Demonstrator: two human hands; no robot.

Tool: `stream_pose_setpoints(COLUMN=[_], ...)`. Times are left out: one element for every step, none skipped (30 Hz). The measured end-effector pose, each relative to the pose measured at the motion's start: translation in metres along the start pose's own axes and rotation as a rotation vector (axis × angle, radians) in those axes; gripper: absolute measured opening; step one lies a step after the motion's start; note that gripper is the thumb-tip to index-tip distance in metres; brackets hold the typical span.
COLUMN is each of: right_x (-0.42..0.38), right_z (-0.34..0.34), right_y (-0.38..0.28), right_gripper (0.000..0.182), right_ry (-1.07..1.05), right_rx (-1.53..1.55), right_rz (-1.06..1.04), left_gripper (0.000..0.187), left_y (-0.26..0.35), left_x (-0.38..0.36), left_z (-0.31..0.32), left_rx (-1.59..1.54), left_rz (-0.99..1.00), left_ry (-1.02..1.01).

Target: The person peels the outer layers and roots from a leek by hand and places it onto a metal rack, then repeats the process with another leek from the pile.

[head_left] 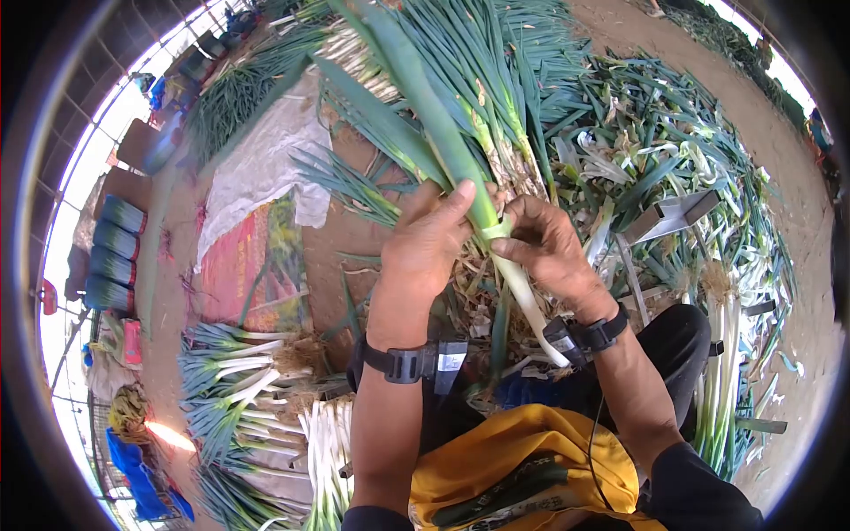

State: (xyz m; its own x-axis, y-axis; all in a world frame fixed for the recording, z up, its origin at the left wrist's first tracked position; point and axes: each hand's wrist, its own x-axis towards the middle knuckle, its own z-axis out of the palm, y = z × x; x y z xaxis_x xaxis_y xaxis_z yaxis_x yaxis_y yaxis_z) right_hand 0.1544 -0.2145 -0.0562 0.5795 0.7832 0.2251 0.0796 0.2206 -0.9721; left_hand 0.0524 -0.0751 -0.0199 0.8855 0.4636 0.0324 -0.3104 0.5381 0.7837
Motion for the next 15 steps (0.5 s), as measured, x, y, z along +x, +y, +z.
stream_pose_setpoints(right_x=[-0.001,-0.001,-0.004,-0.007,-0.011,-0.014,-0.017,-0.022,-0.028,-0.035,-0.040,-0.046,-0.052,-0.057,-0.062], right_z=[-0.004,-0.006,-0.004,-0.001,0.000,0.003,0.008,0.012,0.014,0.016,0.018,0.019,0.020,0.020,0.019], right_y=[-0.008,-0.013,-0.014,-0.012,-0.008,-0.005,-0.005,-0.009,-0.017,-0.021,-0.019,-0.020,-0.022,-0.024,-0.023], right_gripper=[0.015,0.014,0.013,0.013,0.013,0.013,0.014,0.014,0.014,0.015,0.016,0.016,0.016,0.017,0.019], right_ry=[-0.037,-0.073,-0.038,-0.040,0.016,0.072,0.148,0.148,0.153,0.159,0.151,0.155,0.085,0.017,-0.009], right_rx=[0.061,0.122,0.087,0.084,0.005,-0.074,-0.136,-0.132,-0.231,-0.332,-0.362,-0.363,-0.378,-0.397,-0.405], right_rz=[0.061,0.121,0.137,0.137,0.099,0.061,-0.097,-0.099,-0.133,-0.167,-0.223,-0.226,-0.273,-0.324,-0.335], left_gripper=[0.028,0.028,0.028,0.028,0.028,0.029,0.030,0.030,0.030,0.031,0.031,0.033,0.034,0.034,0.036], left_y=[0.003,0.003,0.003,0.003,0.002,-0.002,-0.004,-0.004,-0.003,-0.003,-0.002,-0.001,0.000,0.000,0.000], left_x=[0.000,0.001,0.002,0.001,0.002,0.004,0.006,0.006,0.007,0.007,0.007,0.007,0.007,0.006,0.005], left_z=[0.002,0.002,0.001,0.000,-0.001,-0.004,-0.006,-0.007,-0.007,-0.007,-0.007,-0.006,-0.004,-0.003,-0.001], left_rx=[0.037,0.033,0.100,0.168,0.167,0.208,0.249,0.252,0.307,0.360,0.362,0.357,0.352,0.350,0.209], left_rz=[0.001,0.004,0.014,0.025,0.026,0.043,0.061,0.062,0.103,0.144,0.145,0.150,0.157,0.162,0.155], left_ry=[-0.045,-0.046,-0.017,0.012,0.013,0.074,0.136,0.136,0.181,0.224,0.221,0.261,0.299,0.286,0.333])
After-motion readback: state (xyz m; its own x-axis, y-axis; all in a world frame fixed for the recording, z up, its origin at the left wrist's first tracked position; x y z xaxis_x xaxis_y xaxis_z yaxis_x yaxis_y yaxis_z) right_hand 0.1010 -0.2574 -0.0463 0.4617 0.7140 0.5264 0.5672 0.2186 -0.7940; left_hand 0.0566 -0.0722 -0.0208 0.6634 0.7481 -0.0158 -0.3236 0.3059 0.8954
